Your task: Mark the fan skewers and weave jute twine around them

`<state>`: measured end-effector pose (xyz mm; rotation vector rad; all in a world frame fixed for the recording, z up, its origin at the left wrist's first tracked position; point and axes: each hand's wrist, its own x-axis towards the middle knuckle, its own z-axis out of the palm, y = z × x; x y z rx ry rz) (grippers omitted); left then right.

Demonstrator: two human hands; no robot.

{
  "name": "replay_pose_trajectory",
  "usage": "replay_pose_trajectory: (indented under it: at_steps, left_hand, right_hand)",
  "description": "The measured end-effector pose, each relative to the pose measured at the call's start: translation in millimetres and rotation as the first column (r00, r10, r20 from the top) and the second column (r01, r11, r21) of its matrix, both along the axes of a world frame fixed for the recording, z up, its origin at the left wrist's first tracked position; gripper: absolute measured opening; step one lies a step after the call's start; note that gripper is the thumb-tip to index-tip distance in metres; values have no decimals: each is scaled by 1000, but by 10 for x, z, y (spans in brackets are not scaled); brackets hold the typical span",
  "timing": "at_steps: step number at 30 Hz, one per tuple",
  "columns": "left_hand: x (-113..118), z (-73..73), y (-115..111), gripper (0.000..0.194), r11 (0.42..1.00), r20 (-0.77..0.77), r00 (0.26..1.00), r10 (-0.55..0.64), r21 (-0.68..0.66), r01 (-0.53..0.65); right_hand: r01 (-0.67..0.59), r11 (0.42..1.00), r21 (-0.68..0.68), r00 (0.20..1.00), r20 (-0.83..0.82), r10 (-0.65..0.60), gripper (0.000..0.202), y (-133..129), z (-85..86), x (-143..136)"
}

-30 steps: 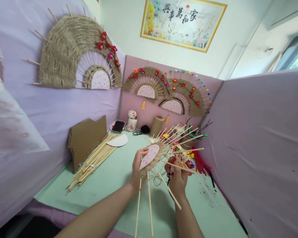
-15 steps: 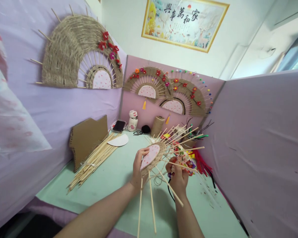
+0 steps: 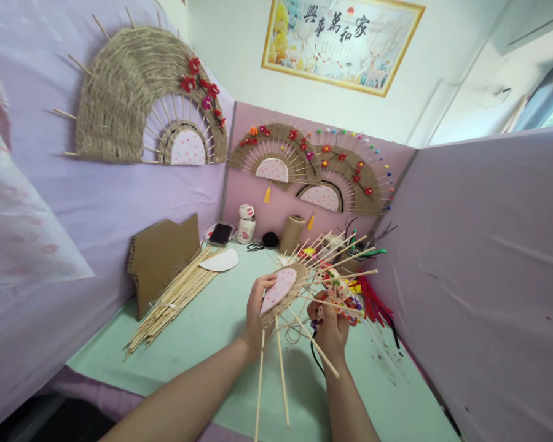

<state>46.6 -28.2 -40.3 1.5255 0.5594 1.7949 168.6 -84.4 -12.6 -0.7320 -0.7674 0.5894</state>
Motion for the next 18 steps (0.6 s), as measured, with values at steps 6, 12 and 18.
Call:
replay_pose_trajectory:
  at_steps: [6, 12, 18]
  left_hand:
    - [9, -5, 5, 31, 1000, 13, 1000, -4, 5, 3]
    - [1, 8, -6, 30, 1000, 4, 1000, -6, 19, 6]
    - [12, -18, 17, 32, 1000, 8, 1000, -7, 6, 7]
  right_hand:
    - [3, 1000, -7, 1000, 29, -3, 27, -8, -1, 2]
    - [15, 999, -50, 998, 65, -12, 27, 5, -56, 31]
    - [24, 999, -44, 997, 78, -21, 28, 15, -50, 31]
